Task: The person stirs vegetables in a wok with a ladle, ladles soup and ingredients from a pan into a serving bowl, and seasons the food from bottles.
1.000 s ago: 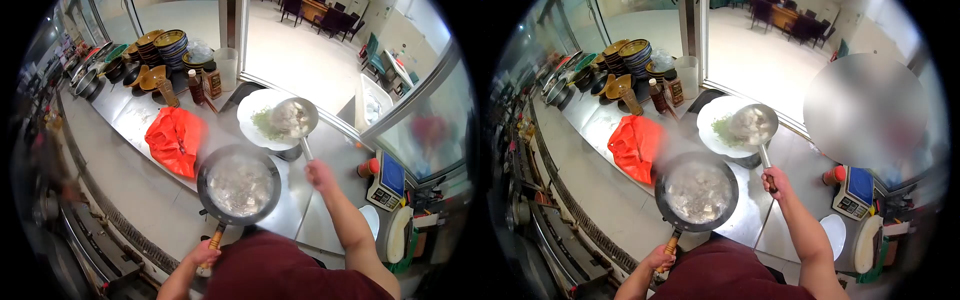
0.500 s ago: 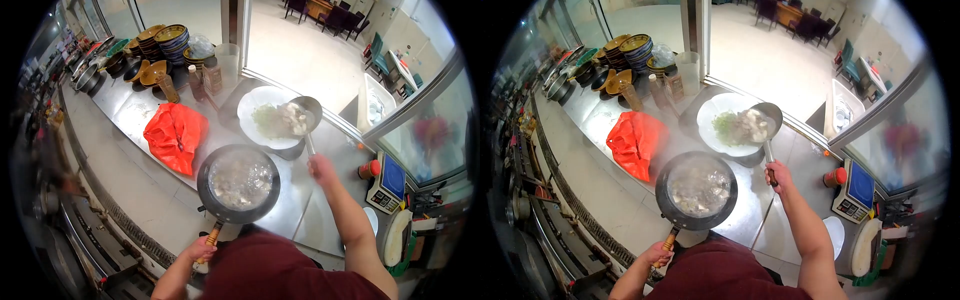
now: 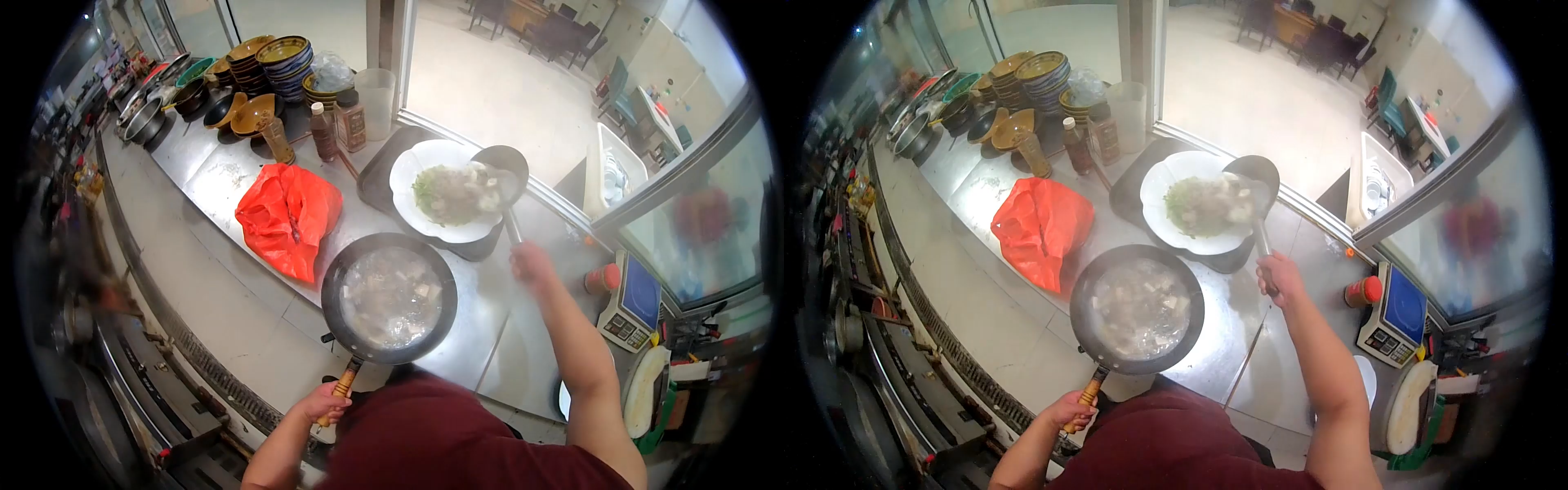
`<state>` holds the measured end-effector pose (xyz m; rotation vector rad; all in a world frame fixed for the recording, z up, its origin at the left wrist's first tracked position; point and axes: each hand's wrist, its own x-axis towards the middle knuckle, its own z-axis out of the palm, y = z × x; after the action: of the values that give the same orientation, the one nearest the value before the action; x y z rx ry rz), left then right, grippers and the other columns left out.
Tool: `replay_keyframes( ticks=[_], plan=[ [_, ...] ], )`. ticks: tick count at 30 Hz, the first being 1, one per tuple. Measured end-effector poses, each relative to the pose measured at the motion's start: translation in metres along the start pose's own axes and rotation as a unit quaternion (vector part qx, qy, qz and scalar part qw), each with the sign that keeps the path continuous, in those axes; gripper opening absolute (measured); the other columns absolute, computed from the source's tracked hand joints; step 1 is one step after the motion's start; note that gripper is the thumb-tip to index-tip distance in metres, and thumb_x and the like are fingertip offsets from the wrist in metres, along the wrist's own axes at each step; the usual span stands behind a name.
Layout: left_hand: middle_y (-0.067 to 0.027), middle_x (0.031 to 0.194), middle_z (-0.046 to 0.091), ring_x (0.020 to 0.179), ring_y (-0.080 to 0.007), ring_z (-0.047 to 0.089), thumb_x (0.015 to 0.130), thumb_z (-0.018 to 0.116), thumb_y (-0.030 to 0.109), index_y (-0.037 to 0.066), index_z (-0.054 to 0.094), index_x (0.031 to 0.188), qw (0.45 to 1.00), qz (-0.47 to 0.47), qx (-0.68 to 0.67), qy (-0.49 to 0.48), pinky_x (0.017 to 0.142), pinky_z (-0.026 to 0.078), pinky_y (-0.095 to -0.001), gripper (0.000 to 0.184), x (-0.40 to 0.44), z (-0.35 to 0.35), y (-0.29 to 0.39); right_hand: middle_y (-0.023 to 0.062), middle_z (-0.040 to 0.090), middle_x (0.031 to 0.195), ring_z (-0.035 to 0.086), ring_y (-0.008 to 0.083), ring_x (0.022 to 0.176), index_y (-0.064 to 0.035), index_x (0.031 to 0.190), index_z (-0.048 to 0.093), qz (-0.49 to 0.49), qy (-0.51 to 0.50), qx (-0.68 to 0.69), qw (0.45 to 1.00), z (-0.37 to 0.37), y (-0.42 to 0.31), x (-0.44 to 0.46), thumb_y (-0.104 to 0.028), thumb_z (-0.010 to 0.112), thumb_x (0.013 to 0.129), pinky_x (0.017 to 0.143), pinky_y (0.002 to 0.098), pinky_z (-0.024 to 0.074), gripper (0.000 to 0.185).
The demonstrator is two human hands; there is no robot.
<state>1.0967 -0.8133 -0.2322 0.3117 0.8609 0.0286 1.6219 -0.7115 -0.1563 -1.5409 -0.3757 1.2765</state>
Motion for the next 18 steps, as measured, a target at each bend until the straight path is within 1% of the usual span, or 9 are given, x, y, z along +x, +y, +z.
replay_keyframes(
  ticks=[8,10,11,13,14,15,16,17,18],
  plan=[
    [0.0001,0.057,0.040,0.041,-0.0104,0.038,0.081,0.061,0.001,0.011,0.045,0.092,1.000,0.005,0.001,0.002,0.039,0.034,-0.0272,0.022,-0.003,0.002,0.004,0.0053,0.050,0.061,0.047,0.0147,0.040,-0.0046,0.081,0.050,0.002,-0.012,-0.078,0.997,0.020,-0.013,0.002,-0.009,0.056,0.081,0.033,0.0284,0.0370,0.008],
    [0.0000,0.057,0.040,0.041,-0.0106,0.038,0.081,0.061,0.001,0.011,0.045,0.092,1.000,-0.001,0.004,0.004,0.039,0.034,-0.0273,0.022,-0.003,0.003,0.005,0.0047,0.050,0.060,0.048,0.0143,0.040,-0.0037,0.086,0.054,-0.025,-0.017,-0.146,0.989,0.020,-0.013,0.007,-0.010,0.057,0.081,0.032,0.0277,0.0355,0.009],
    [0.0000,0.057,0.040,0.041,-0.0106,0.038,0.081,0.061,0.001,0.011,0.045,0.092,1.000,-0.001,0.003,0.004,0.039,0.034,-0.0273,0.022,-0.003,0.001,0.004,0.0047,0.050,0.060,0.048,0.0143,0.040,-0.0037,0.086,0.054,-0.024,-0.018,-0.147,0.989,0.022,-0.014,0.007,-0.010,0.057,0.081,0.032,0.0277,0.0355,0.009],
    [0.0000,0.057,0.040,0.041,-0.0108,0.038,0.081,0.061,0.001,0.010,0.045,0.092,1.000,0.002,0.008,0.004,0.038,0.034,-0.0275,0.022,-0.002,-0.001,0.003,0.0079,0.053,0.061,0.053,0.0199,0.045,-0.0026,0.095,0.056,-0.076,0.032,-0.257,0.963,0.026,-0.017,0.006,-0.011,0.057,0.079,0.038,0.0326,0.0426,0.018],
    [0.0000,0.057,0.040,0.041,-0.0108,0.038,0.081,0.061,0.001,0.010,0.045,0.092,1.000,0.002,0.007,0.004,0.038,0.034,-0.0275,0.022,-0.001,-0.002,0.003,0.0079,0.053,0.061,0.053,0.0199,0.045,-0.0026,0.095,0.056,-0.076,0.031,-0.258,0.963,0.024,-0.018,0.008,-0.011,0.057,0.079,0.038,0.0326,0.0426,0.018],
    [-0.0001,0.057,0.040,0.040,-0.0108,0.038,0.081,0.061,0.001,0.010,0.045,0.093,1.000,0.005,0.010,0.002,0.038,0.034,-0.0276,0.022,-0.001,-0.003,0.003,0.0108,0.056,0.065,0.056,0.0244,0.051,-0.0029,0.103,0.056,-0.136,0.045,-0.376,0.916,0.020,-0.019,0.010,-0.011,0.058,0.078,0.046,0.0353,0.0459,0.026],
    [-0.0001,0.057,0.040,0.040,-0.0108,0.038,0.081,0.061,0.002,0.010,0.045,0.093,1.000,0.008,0.012,0.000,0.038,0.034,-0.0277,0.022,-0.001,-0.004,0.003,0.0137,0.060,0.070,0.060,0.0290,0.058,-0.0032,0.111,0.055,-0.194,0.057,-0.486,0.850,0.019,-0.019,0.011,-0.012,0.059,0.078,0.054,0.0380,0.0491,0.035],
    [-0.0001,0.057,0.040,0.040,-0.0108,0.038,0.081,0.061,0.002,0.010,0.045,0.093,1.000,0.008,0.012,0.000,0.038,0.034,-0.0277,0.022,-0.001,-0.004,0.003,0.0137,0.060,0.070,0.060,0.0290,0.058,-0.0032,0.111,0.055,-0.194,0.057,-0.486,0.850,0.019,-0.018,0.010,-0.012,0.059,0.078,0.054,0.0380,0.0491,0.035],
    [-0.0002,0.058,0.040,0.040,-0.0108,0.038,0.081,0.062,0.002,0.010,0.045,0.093,1.000,0.006,0.012,-0.001,0.038,0.034,-0.0277,0.022,-0.001,-0.005,0.003,0.0154,0.062,0.078,0.062,0.0282,0.069,-0.0042,0.122,0.050,-0.216,0.090,-0.553,0.800,0.018,-0.017,0.008,-0.011,0.060,0.077,0.061,0.0387,0.0502,0.046]
  ],
)
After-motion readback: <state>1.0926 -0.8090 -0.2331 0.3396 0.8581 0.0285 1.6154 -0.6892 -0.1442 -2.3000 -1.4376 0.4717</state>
